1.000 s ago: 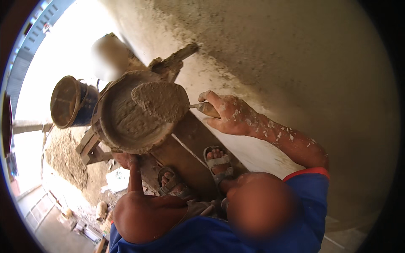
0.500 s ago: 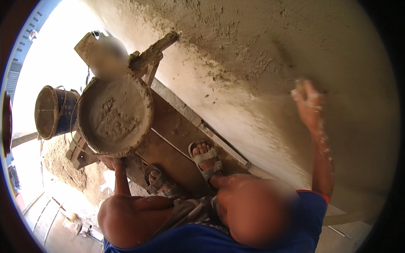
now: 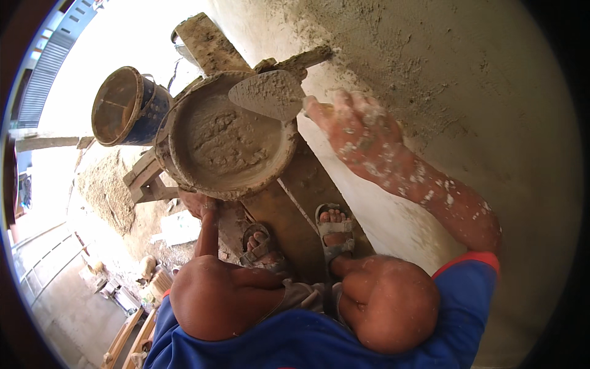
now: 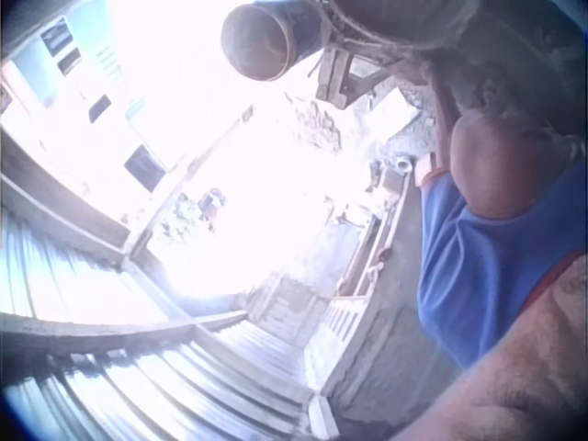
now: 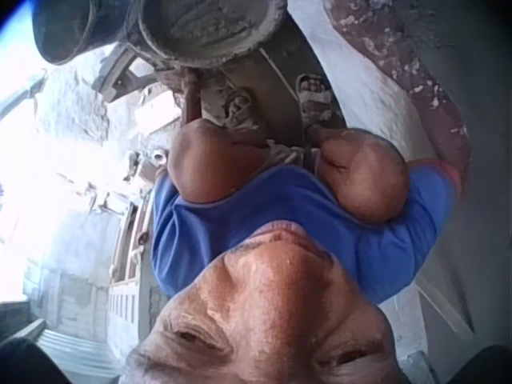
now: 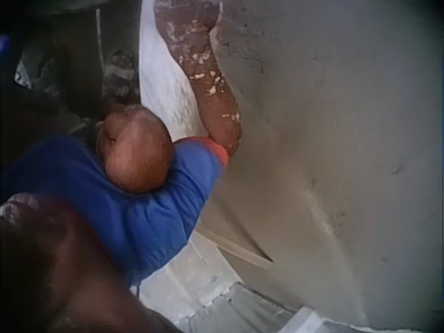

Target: The person uses a wooden board and a trowel to apply and smooth cement plaster onto a vertical wall, taking fresh cement from a bucket on a temporary wooden scaffold.

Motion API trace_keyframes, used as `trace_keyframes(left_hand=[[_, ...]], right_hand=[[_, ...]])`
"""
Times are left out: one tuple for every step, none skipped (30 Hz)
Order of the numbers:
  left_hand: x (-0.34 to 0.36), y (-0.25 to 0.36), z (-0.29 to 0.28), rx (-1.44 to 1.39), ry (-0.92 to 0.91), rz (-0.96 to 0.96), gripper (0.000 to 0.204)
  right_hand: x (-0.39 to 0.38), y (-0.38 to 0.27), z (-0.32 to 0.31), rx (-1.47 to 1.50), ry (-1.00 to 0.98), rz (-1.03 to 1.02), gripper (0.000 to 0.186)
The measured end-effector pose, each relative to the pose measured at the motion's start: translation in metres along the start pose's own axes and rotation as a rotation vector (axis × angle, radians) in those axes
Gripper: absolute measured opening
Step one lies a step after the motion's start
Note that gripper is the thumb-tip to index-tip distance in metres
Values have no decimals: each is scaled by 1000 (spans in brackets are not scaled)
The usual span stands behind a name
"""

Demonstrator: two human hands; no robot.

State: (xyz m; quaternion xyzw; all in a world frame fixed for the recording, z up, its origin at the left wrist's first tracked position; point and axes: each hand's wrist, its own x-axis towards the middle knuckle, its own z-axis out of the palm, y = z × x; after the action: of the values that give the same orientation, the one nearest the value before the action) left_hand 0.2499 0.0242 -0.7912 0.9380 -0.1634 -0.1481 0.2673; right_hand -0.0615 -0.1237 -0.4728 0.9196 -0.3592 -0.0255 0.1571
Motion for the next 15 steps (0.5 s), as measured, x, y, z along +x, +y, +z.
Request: trace_keyframes(left_hand=[[-1,0,0,27,36,47,76],[-7,9,-2,54,-9,49,79],[-6,10,-5,54,8,42,79],[-6,12,-7,62,8,22,80],[-10,16,-4,66,-4,1,82],[-17,20,0,57,-13,-2,82],[-13,19,-8,76,11,-21,75],[-9,16,-15,94,31,-38,70],[-1,5,-14,106,49,-40,70],[11,-12,-14,112,56,-55,72],[9,-4,-14,116,39,-59,73],[7,2,-16,115,37,-54,73],[5,6,-21,106,21,-48,74],[-2,19,-23,85,-13,-40,75],[-5,20,-18,74,-27,-31,75]], right_hand=[[10,-9,8,-105,43,-17,37],[15,-18,19,-105,43,-22,37],[23,-29,28,-12,-125,-6,35],[25,-36,39,76,-298,12,34],[19,-37,58,68,-300,8,34],[9,-35,81,144,-118,-221,33],[20,-46,82,437,-257,-118,31],[31,-55,83,712,-370,20,29],[34,-57,80,729,-362,9,29],[36,-58,69,819,-319,8,32],[29,-51,68,900,-285,31,36],[21,-49,74,960,-305,65,37],[18,-51,81,963,-300,69,37],[13,-48,84,920,-293,100,38],[8,-45,83,880,-284,131,38]])
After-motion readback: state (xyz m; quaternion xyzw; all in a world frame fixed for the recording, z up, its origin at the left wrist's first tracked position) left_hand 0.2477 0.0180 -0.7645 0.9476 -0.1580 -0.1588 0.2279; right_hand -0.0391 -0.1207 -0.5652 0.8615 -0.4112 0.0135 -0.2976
